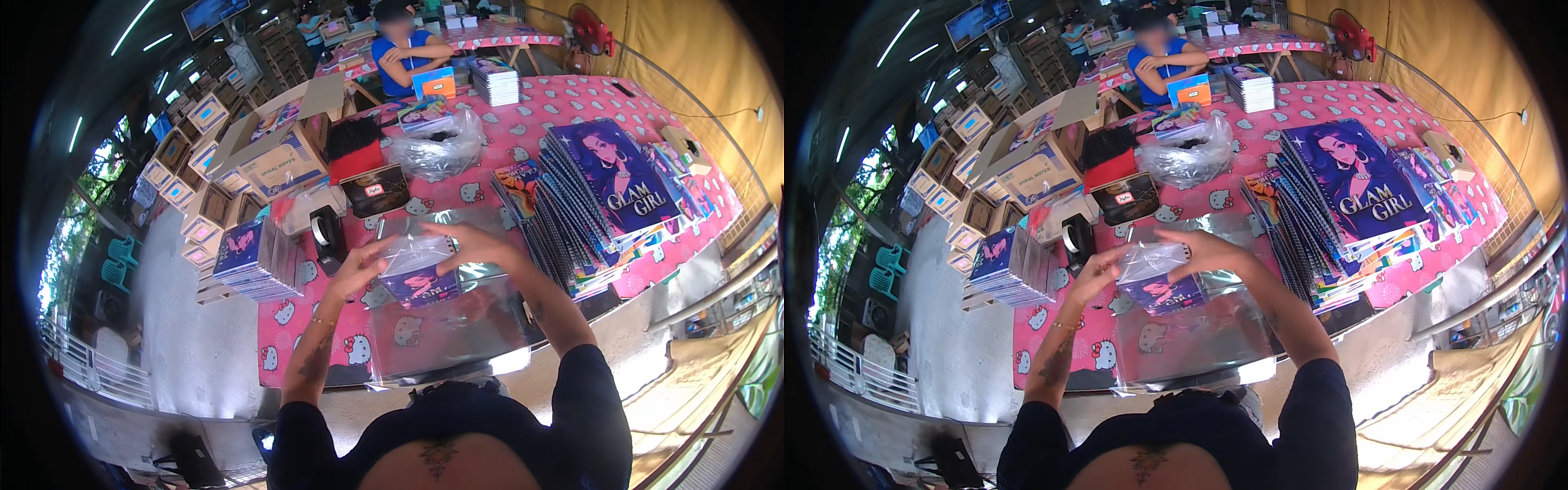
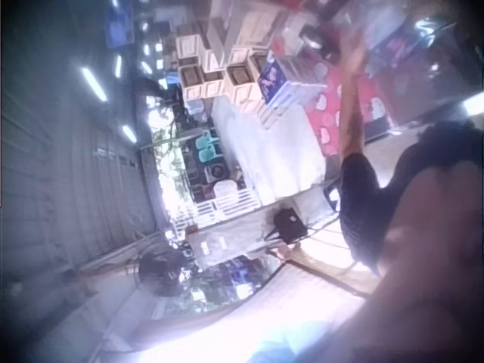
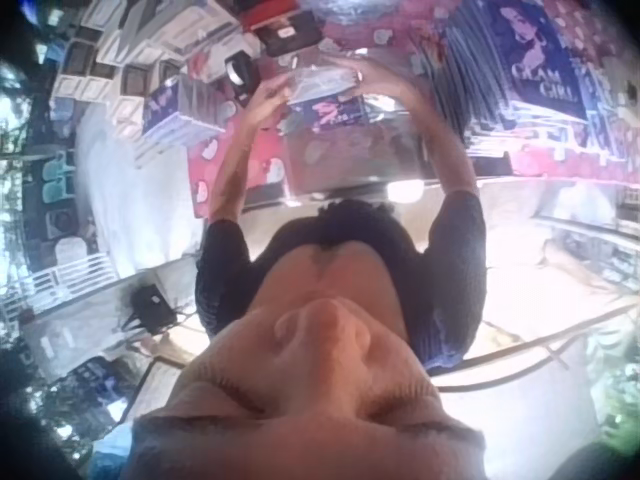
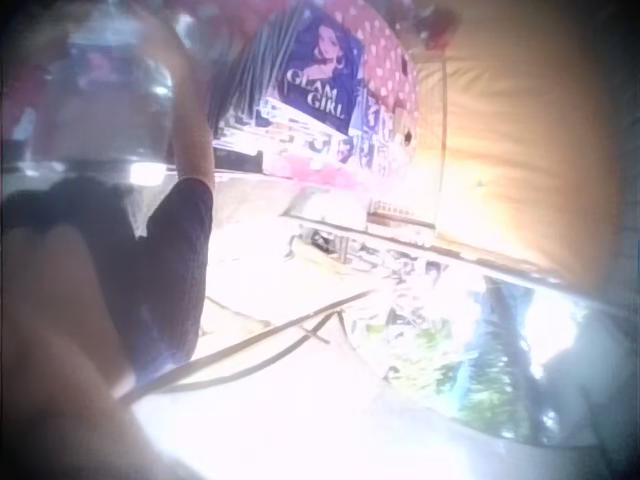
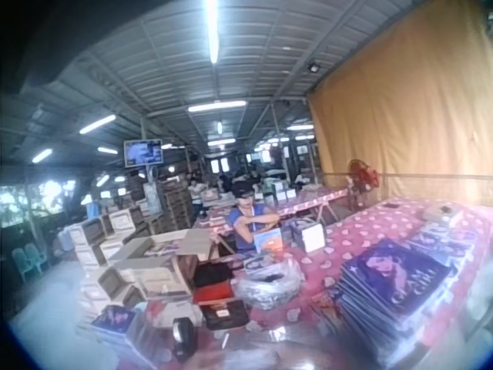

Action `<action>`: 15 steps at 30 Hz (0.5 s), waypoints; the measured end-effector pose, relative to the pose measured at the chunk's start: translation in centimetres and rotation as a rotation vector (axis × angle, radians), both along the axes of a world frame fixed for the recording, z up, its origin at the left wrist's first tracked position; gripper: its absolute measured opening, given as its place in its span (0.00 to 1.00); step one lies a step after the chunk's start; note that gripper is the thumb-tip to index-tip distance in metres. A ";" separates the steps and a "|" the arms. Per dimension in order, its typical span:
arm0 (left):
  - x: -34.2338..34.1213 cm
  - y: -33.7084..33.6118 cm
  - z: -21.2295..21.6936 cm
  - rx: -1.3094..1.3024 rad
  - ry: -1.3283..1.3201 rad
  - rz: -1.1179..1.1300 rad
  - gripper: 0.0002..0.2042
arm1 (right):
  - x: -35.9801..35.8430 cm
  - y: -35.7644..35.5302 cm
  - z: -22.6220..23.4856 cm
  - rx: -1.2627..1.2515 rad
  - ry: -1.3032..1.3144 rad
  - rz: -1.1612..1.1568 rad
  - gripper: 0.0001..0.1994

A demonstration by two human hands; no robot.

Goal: The person stacks notebooks, inserts them into plastic sleeves, and seals the sleeves using adhesive tape from a dispenser.

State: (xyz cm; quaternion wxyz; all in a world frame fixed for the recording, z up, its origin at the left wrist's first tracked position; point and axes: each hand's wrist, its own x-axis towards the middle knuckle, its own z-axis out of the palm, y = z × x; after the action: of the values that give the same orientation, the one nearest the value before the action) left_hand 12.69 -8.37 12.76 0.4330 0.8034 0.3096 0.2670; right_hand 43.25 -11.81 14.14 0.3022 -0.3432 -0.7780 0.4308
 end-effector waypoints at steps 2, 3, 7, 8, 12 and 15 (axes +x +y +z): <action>0.8 -1.9 1.1 0.429 0.145 -0.008 0.25 | -0.2 -0.5 -1.3 0.355 -0.161 -0.068 0.30; 1.4 -2.5 1.1 0.668 0.251 0.027 0.25 | -0.3 -0.7 -2.2 0.529 -0.245 -0.103 0.26; 1.9 -4.1 1.1 0.657 0.305 0.103 0.18 | -1.9 -1.8 -0.7 0.488 -0.236 -0.205 0.14; 2.0 -4.2 1.5 0.551 0.303 0.126 0.15 | -2.0 -1.4 -0.6 0.446 -0.227 -0.185 0.12; 2.9 -2.6 2.5 0.354 0.374 0.214 0.24 | -2.4 0.7 -0.6 0.271 -0.245 -0.176 0.11; 4.3 -2.7 2.6 0.537 0.476 0.350 0.34 | -3.0 1.7 -0.6 0.530 -0.397 -0.276 0.16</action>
State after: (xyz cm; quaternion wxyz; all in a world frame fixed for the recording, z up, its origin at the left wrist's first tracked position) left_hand 16.99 -11.05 15.38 0.0713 0.8625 0.4528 0.2145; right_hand 40.26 -10.12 13.53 0.2792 -0.4317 -0.8526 0.0939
